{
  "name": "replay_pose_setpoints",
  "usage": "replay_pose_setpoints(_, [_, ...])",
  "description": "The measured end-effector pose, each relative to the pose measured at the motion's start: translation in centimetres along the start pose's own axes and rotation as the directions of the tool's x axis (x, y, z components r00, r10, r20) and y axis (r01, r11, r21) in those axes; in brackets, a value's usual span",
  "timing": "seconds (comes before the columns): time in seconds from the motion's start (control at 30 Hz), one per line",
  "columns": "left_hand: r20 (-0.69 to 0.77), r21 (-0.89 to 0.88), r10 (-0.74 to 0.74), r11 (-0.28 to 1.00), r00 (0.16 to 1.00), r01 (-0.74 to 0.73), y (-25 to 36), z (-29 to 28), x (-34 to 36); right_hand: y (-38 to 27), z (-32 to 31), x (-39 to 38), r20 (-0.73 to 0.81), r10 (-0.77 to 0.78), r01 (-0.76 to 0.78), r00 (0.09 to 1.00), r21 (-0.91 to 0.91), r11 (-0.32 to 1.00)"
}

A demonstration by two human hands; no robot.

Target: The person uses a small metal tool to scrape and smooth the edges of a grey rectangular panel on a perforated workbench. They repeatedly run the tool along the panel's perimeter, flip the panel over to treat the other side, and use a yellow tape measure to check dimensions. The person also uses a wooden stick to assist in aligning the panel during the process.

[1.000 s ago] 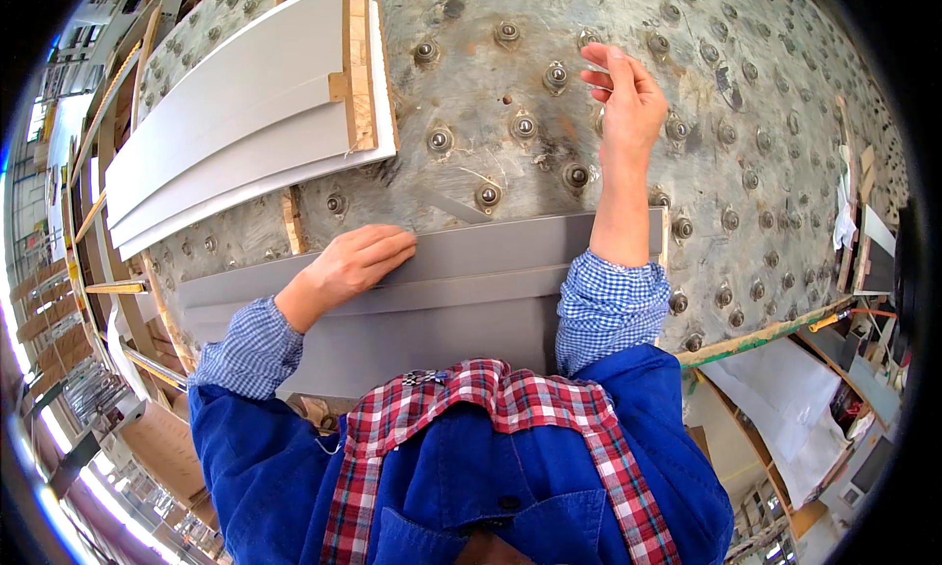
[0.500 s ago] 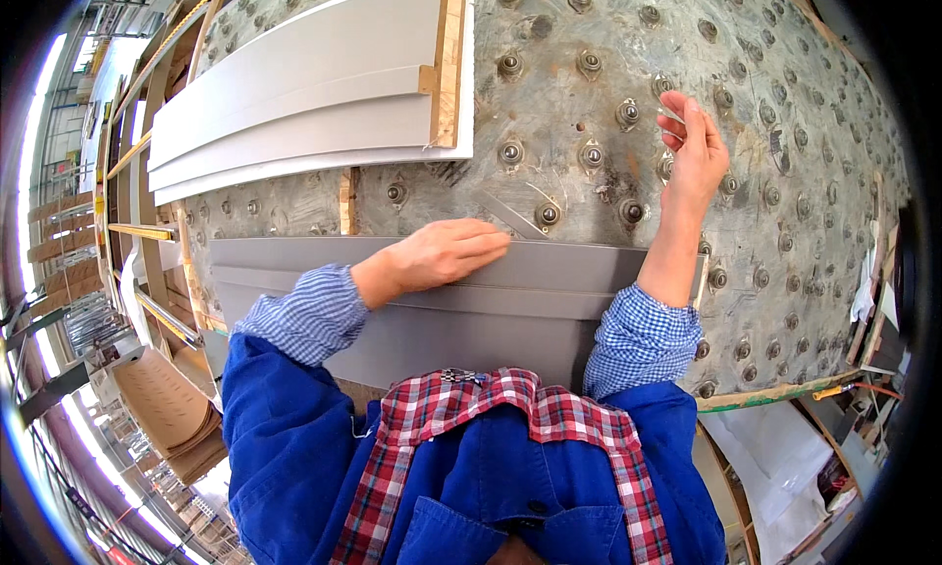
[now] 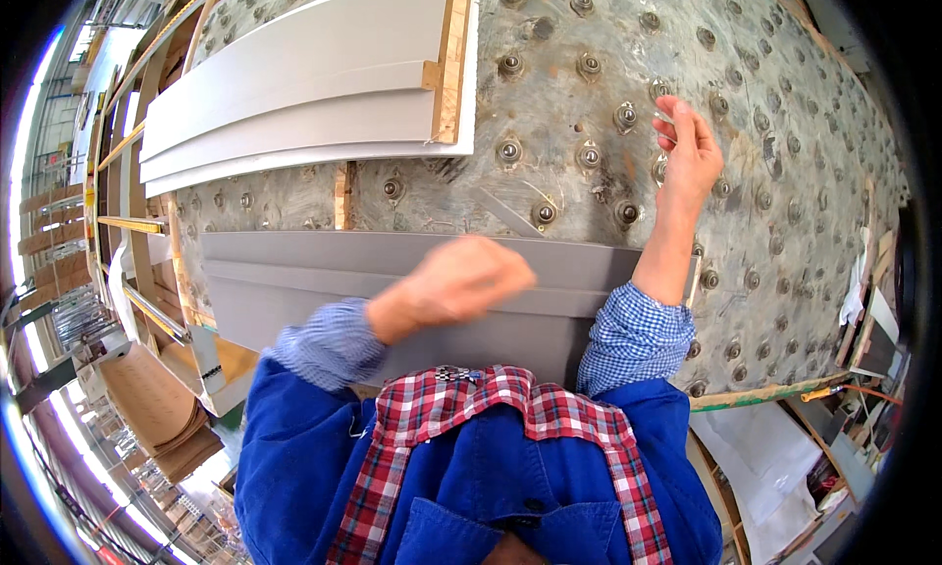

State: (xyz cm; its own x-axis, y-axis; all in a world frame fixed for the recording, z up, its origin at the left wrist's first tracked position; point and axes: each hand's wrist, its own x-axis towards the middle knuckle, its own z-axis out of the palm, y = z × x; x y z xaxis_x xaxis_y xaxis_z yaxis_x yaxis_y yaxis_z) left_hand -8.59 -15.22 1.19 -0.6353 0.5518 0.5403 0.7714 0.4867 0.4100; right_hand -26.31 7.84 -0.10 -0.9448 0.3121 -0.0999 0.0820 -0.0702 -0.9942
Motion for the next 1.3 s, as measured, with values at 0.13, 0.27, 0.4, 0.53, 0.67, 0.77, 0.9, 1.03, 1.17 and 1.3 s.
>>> replay_pose_setpoints(0.13, [-0.085,-0.371,0.202,0.902,0.976,-0.220,6.5,8.6,4.6,0.6,0.2,0.3,0.032,-0.013,0.014,0.999,-0.017,1.000])
replay_pose_setpoints(0.27, [-0.334,-0.470,0.010,0.865,0.942,-0.176,8.9,11.8,7.3,0.4,0.2,0.0,0.064,-0.024,0.027,0.998,-0.053,0.998])
replay_pose_setpoints(0.4, [-0.449,-0.442,0.117,0.832,0.886,-0.334,8.8,13.0,8.9,1.1,0.8,-0.5,0.309,-0.120,0.156,0.943,-0.096,0.983])
replay_pose_setpoints(0.53, [-0.418,-0.472,0.069,0.836,0.906,-0.281,8.3,13.3,8.2,1.1,1.0,-1.4,0.620,0.132,0.122,0.774,-0.349,0.929])
replay_pose_setpoints(0.67, [-0.439,-0.486,0.007,0.839,0.898,-0.244,8.2,13.5,8.0,1.0,2.0,-2.4,0.686,0.219,0.200,0.694,-0.476,0.856])
replay_pose_setpoints(0.77, [-0.437,-0.446,0.023,0.863,0.899,-0.239,8.3,13.7,7.8,0.4,3.9,-4.3,0.779,0.198,0.354,0.595,-0.474,0.806])
replay_pose_setpoints(0.9, [-0.476,-0.303,0.004,0.938,0.879,-0.169,9.2,13.3,7.2,0.3,6.4,-8.2,0.872,0.237,0.709,0.429,-0.487,0.510])
replay_pose_setpoints(1.03, [-0.500,-0.324,-0.033,0.934,0.866,-0.152,9.4,13.2,7.0,1.4,6.7,-9.3,0.833,0.352,0.756,0.426,-0.542,0.366])
replay_pose_setpoints(1.17, [-0.496,-0.335,-0.029,0.928,0.868,-0.160,9.4,13.8,7.0,0.8,7.2,-9.2,0.800,0.352,0.729,0.486,-0.594,0.342])
replay_pose_setpoints(1.3, [-0.514,-0.289,-0.021,0.946,0.857,-0.150,9.5,14.0,7.1,1.3,7.1,-9.2,0.817,0.356,0.716,0.453,-0.571,0.401])
